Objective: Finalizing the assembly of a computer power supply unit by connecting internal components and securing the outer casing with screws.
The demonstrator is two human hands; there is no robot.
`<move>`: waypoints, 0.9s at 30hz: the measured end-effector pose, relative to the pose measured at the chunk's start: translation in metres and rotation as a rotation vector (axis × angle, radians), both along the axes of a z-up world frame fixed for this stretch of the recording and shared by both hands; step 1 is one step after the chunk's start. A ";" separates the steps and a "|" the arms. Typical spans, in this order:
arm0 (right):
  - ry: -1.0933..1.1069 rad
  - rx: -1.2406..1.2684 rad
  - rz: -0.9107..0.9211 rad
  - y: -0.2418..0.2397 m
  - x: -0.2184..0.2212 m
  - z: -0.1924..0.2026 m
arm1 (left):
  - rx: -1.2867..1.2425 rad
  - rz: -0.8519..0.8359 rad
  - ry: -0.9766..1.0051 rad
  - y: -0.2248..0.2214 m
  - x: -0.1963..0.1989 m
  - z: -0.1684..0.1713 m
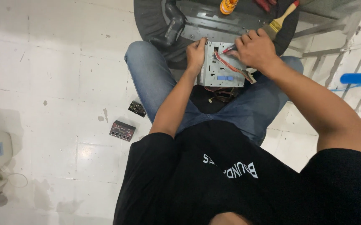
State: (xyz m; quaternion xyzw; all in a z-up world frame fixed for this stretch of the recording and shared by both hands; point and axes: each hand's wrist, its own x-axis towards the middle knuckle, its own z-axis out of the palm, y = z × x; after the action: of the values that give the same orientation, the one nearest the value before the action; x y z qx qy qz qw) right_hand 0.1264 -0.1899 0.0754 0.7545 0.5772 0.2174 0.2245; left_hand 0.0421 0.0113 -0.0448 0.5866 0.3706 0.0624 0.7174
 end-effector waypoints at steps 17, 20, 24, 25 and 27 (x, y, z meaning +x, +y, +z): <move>0.026 0.193 -0.059 -0.009 -0.037 -0.013 | 0.044 -0.011 0.070 0.000 0.001 0.002; 0.137 0.175 -0.140 -0.010 -0.050 -0.019 | 0.038 -0.004 0.060 0.000 -0.004 0.011; 0.578 -0.043 -0.483 -0.002 -0.063 -0.014 | 0.088 0.016 0.040 -0.002 -0.005 0.003; 0.578 -0.043 -0.485 0.001 -0.065 -0.012 | 0.088 0.014 0.040 -0.002 -0.005 0.002; 0.708 -0.095 -0.579 0.007 -0.069 -0.008 | 0.132 0.024 0.003 -0.003 -0.005 -0.002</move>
State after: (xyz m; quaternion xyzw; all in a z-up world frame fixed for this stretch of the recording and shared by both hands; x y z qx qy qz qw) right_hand 0.0577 -0.1826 0.0671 0.9014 0.3929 -0.1521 0.0994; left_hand 0.0368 0.0083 -0.0466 0.6284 0.3738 0.0944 0.6756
